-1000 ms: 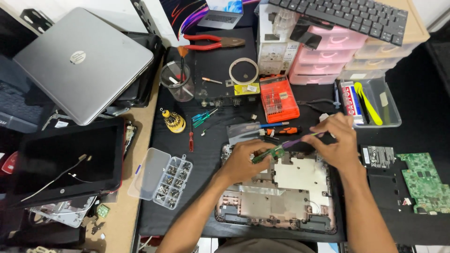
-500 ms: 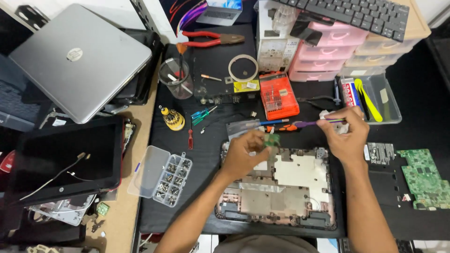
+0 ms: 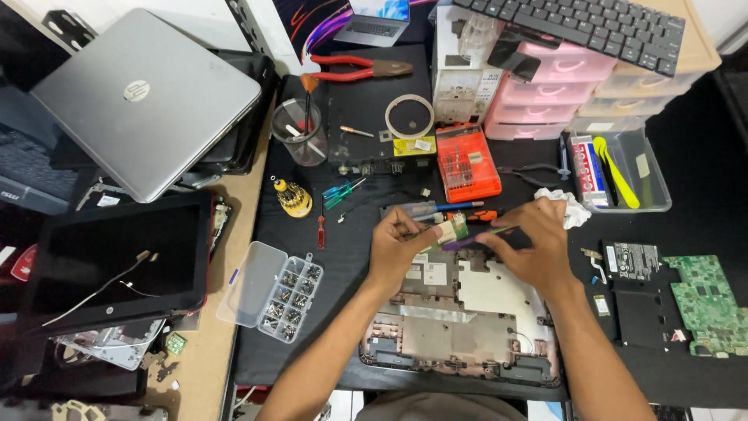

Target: Reinstalling internal components like the motherboard and connecting ribbon cables inside a laptop chassis.

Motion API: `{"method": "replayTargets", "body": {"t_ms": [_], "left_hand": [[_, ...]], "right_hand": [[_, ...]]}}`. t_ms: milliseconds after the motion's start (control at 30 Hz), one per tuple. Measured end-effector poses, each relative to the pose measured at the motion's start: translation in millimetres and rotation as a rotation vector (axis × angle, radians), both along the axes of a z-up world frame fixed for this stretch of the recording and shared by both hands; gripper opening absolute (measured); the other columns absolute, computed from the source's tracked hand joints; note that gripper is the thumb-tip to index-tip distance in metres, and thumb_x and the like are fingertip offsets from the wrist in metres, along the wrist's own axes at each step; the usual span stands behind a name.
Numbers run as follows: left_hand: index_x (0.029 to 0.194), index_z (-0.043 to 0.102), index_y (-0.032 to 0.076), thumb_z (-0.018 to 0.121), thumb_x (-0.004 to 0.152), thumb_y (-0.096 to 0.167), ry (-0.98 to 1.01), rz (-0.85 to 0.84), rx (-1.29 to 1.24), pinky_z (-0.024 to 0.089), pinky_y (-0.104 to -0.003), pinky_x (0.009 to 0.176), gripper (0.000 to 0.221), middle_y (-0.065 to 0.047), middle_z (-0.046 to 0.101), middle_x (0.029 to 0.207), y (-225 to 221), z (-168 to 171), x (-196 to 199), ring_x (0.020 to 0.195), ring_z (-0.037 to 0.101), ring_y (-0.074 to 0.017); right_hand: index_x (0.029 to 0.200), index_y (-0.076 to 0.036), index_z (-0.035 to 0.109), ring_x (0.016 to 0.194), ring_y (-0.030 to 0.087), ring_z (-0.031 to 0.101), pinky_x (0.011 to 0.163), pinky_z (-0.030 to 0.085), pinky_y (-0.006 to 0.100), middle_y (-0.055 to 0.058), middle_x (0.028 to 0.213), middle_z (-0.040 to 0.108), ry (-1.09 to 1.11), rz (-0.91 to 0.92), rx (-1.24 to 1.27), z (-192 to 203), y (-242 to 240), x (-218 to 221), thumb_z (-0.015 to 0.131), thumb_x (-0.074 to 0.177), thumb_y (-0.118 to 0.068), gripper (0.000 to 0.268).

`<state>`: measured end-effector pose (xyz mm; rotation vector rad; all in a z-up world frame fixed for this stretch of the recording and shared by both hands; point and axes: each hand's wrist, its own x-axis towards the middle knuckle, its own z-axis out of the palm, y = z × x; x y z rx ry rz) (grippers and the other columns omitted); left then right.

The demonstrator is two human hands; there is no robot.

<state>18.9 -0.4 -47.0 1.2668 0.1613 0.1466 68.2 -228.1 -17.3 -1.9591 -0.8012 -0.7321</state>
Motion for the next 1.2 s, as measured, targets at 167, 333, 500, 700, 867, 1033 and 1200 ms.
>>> {"method": "replayTargets", "body": {"t_ms": [167,333,500,700,867,1033,1200], "left_hand": [[0.073,0.050,0.009,0.093,0.078,0.014,-0.017,0.040,0.015,0.059,-0.030,0.070,0.043,-0.010,0.069,0.077,-5,2,-2,0.080,0.071,-0.0146],[0.071,0.050,0.008,0.093,0.077,0.010,-0.042,0.035,0.003,0.059,-0.029,0.064,0.043,-0.013,0.069,0.074,-8,21,-8,0.074,0.068,-0.0132],[0.071,0.052,0.009,0.092,0.079,0.011,-0.064,-0.005,-0.014,0.057,-0.027,0.063,0.040,-0.012,0.069,0.072,-13,44,-19,0.072,0.067,-0.0127],[0.073,0.052,0.008,0.093,0.077,0.011,-0.123,0.011,0.010,0.055,-0.025,0.059,0.041,-0.014,0.070,0.074,-10,55,-20,0.068,0.065,-0.0100],[0.072,0.052,0.008,0.091,0.079,0.006,-0.149,-0.013,0.023,0.055,-0.026,0.059,0.039,-0.014,0.070,0.072,-7,26,-13,0.068,0.066,-0.0107],[0.069,0.052,0.007,0.089,0.078,0.000,-0.162,-0.004,0.048,0.055,-0.026,0.057,0.039,-0.015,0.069,0.070,-4,13,-6,0.066,0.065,-0.0104],[0.067,0.052,0.007,0.092,0.077,0.005,-0.175,-0.008,0.163,0.054,-0.027,0.051,0.040,-0.016,0.070,0.072,9,-22,7,0.064,0.065,-0.0111]], "right_hand": [[0.086,-0.014,0.074,0.074,0.027,0.059,0.083,0.038,0.035,0.004,0.076,0.069,-0.054,0.023,-0.012,-1,0,4,0.088,0.085,-0.036,0.026],[0.084,-0.015,0.076,0.074,0.026,0.058,0.085,0.038,0.032,0.001,0.075,0.069,-0.051,-0.045,-0.025,-7,-14,12,0.087,0.088,-0.036,0.024],[0.085,-0.015,0.077,0.074,0.029,0.060,0.081,0.043,0.035,0.005,0.076,0.070,0.002,0.080,0.037,-40,-20,21,0.089,0.082,-0.034,0.023],[0.087,-0.013,0.076,0.074,0.029,0.057,0.087,0.042,0.035,0.004,0.071,0.067,0.030,-0.021,0.053,-9,-44,27,0.084,0.092,-0.038,0.027],[0.084,-0.016,0.076,0.074,0.027,0.060,0.084,0.042,0.033,0.002,0.072,0.069,0.050,0.030,0.025,-12,-22,21,0.086,0.088,-0.038,0.025],[0.086,-0.016,0.075,0.074,0.027,0.059,0.087,0.040,0.036,0.002,0.072,0.067,0.018,0.003,0.024,-19,-22,24,0.085,0.090,-0.040,0.026],[0.091,-0.012,0.075,0.077,0.029,0.057,0.088,0.041,0.036,0.004,0.073,0.065,0.022,-0.087,0.005,-1,-33,25,0.089,0.094,-0.028,0.022]]}}
